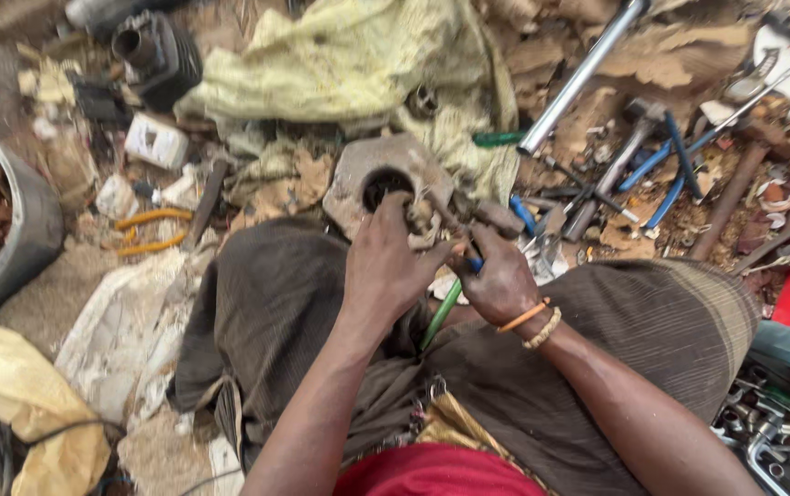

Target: The person sits on the ground and uses a screwdriver and hammer to disassemble a small metal component. They then use pliers to remove a ring from the component and inspect the parts.

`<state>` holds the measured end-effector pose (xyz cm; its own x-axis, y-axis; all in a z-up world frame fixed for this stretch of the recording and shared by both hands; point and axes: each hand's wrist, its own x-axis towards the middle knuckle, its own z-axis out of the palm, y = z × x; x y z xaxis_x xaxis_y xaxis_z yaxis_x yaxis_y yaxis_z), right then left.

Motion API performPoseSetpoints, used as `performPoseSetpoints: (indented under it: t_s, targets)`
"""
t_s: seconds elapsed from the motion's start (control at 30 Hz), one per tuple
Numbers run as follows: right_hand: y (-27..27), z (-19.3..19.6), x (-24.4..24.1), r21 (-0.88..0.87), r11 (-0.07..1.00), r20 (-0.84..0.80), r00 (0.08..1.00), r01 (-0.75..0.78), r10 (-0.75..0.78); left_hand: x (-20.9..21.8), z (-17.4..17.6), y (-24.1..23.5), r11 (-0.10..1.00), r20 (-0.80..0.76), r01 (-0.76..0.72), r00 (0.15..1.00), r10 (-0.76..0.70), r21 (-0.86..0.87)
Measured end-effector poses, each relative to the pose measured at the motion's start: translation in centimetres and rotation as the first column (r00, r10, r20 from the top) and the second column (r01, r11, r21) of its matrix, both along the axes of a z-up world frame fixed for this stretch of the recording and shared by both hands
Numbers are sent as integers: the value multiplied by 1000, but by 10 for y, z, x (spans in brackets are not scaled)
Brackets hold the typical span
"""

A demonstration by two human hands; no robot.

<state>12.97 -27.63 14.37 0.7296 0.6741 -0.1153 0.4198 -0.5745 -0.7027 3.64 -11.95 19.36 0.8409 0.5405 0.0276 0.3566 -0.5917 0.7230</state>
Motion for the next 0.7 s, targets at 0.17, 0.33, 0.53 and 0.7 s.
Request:
performPoseSetpoints:
  t_s: [0.17, 0.33, 0.53, 0.7]
  targets:
    - [-3, -9, -3, -57, 998, -35, 999, -39, 37, 11, -6, 15, 982, -244, 178, 957, -158, 63]
    - [-8, -12, -13, 30, 999, 50, 998, -42, 41, 10, -17, 20, 961, -197, 267, 948, -248, 72]
    - [-10, -19, -16, 115, 993, 110, 994, -29, 16, 14, -10, 32, 930, -201, 366, 908, -366, -42]
    - [-14, -40, -3, 223, 966, 399, 916, -128, 30, 19, -7, 36, 906, -234, 411, 876, -422, -99]
